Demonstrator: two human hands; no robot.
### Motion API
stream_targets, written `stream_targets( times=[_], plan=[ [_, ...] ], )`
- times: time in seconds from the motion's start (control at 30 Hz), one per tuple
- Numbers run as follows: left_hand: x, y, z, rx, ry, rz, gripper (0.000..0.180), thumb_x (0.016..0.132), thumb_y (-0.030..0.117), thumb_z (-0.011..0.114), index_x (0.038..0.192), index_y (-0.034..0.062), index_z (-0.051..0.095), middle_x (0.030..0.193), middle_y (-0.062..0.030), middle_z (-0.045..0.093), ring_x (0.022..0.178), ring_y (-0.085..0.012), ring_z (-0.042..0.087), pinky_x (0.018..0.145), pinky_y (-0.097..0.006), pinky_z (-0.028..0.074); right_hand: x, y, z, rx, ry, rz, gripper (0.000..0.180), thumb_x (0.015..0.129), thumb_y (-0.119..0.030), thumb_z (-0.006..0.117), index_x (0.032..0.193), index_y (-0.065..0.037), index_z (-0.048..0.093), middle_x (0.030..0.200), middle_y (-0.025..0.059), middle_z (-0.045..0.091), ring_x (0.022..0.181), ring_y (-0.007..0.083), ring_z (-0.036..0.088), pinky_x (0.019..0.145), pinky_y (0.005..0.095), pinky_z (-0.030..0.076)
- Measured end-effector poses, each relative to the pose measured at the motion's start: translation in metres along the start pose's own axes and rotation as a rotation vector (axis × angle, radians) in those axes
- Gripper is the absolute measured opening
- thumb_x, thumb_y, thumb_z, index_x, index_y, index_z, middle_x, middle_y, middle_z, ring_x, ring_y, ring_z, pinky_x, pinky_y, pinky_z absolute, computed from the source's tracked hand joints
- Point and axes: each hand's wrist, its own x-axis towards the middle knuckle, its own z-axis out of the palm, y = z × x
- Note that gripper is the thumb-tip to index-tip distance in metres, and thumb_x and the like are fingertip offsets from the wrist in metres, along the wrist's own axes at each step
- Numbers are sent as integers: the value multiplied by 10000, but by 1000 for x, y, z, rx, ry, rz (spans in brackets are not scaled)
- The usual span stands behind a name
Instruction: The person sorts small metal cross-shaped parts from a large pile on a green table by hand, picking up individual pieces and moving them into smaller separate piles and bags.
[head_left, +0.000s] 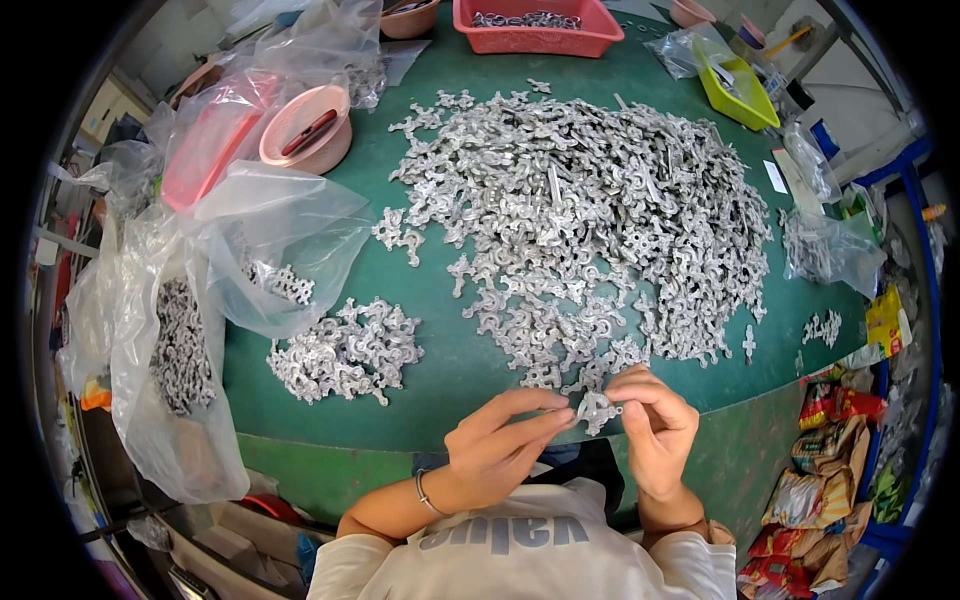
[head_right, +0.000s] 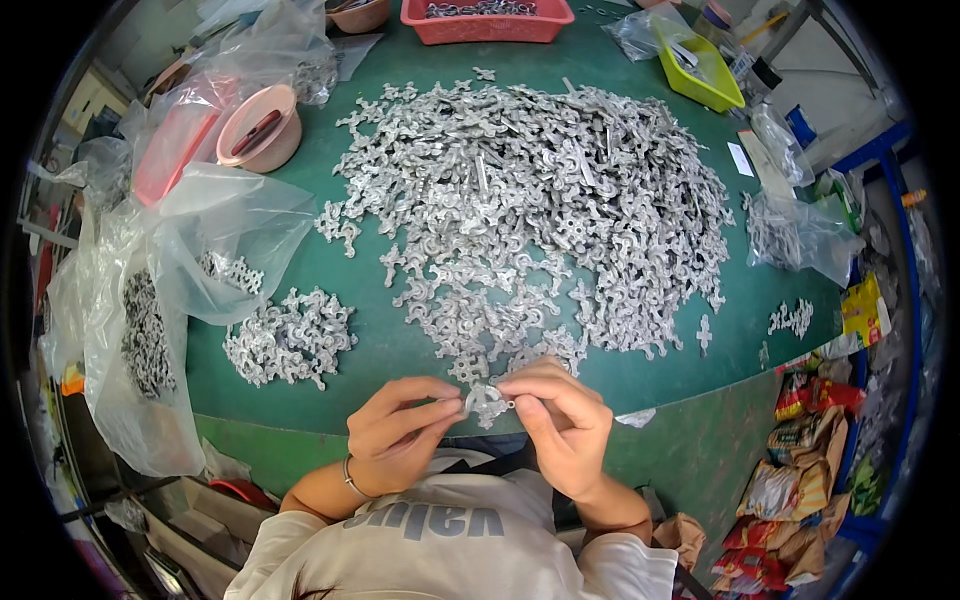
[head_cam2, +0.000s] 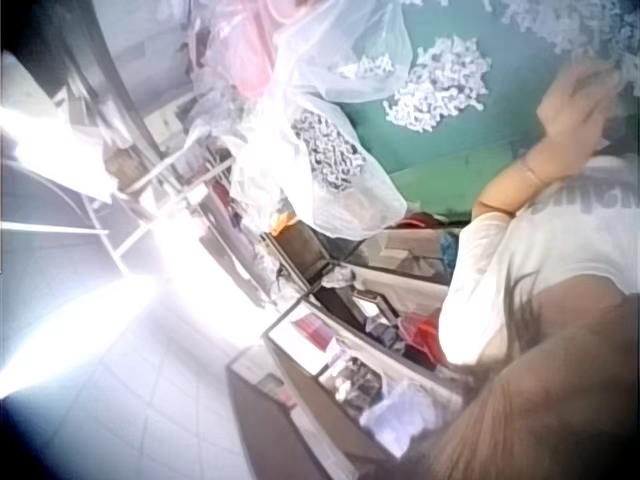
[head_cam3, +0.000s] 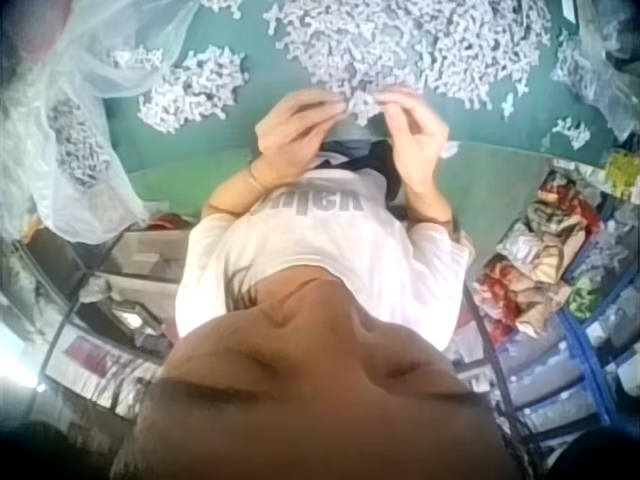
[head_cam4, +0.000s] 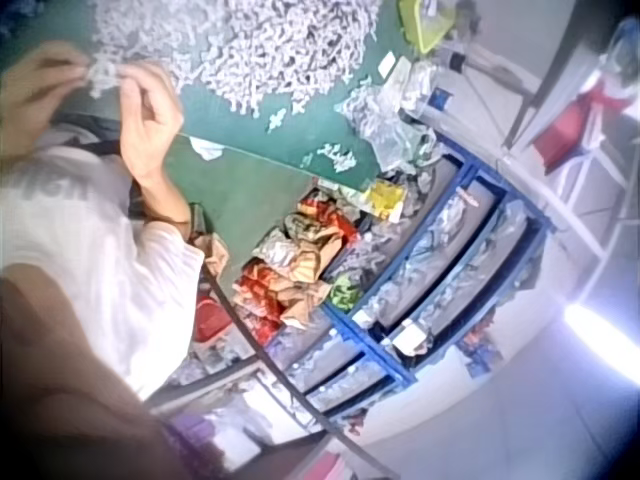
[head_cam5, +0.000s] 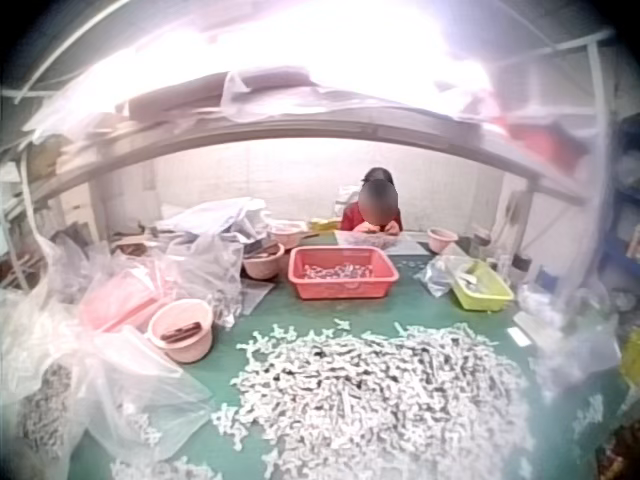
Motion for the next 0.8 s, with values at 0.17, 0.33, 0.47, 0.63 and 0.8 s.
stream_targets(
  times=[0.17, 0.33, 0.47, 0.63, 0.8],
  plan=[
    [1, 3, 1, -18, 18, -41, 276, 610, -115, 693, 862, -20, 630, 856, -152, 608, 734, -199, 600, 626, -262, 496, -2, -4, 6, 91, 48, 39, 152, 782, 43, 547, 925, 84, 578, 879, 157, 601, 797, 211, 532, 735, 307, 406],
    [2, 4, 3, -35, 12, -38, 269, 616, -118, 687, 859, -20, 626, 850, -148, 607, 733, -194, 596, 615, -260, 491, -3, -1, 4, 104, 40, 21, 169, 763, 57, 570, 928, 87, 578, 883, 158, 603, 798, 222, 536, 735, 318, 408],
    [0, 3, 4, -48, 3, -30, 258, 618, -111, 693, 847, -17, 618, 853, -147, 602, 730, -194, 595, 609, -258, 486, -2, -2, 4, 97, 41, -18, 151, 766, 49, 574, 912, 82, 589, 857, 158, 606, 788, 227, 539, 725, 318, 409],
    [0, 6, 6, -74, -23, -38, 248, 623, -102, 697, 839, -15, 613, 848, -146, 598, 723, -193, 594, 603, -261, 486, 0, -5, 4, 67, 57, -38, 119, 769, 42, 572, 878, 73, 609, 824, 157, 606, 765, 225, 540, 698, 312, 411],
    [0, 6, 7, -97, -44, -38, 261, 618, -82, 715, 848, -18, 610, 846, -146, 597, 721, -194, 592, 600, -264, 486, 1, -7, 3, 48, 61, -58, 118, 763, 42, 575, 871, 73, 612, 804, 155, 603, 747, 222, 538, 682, 308, 411]
  ],
)
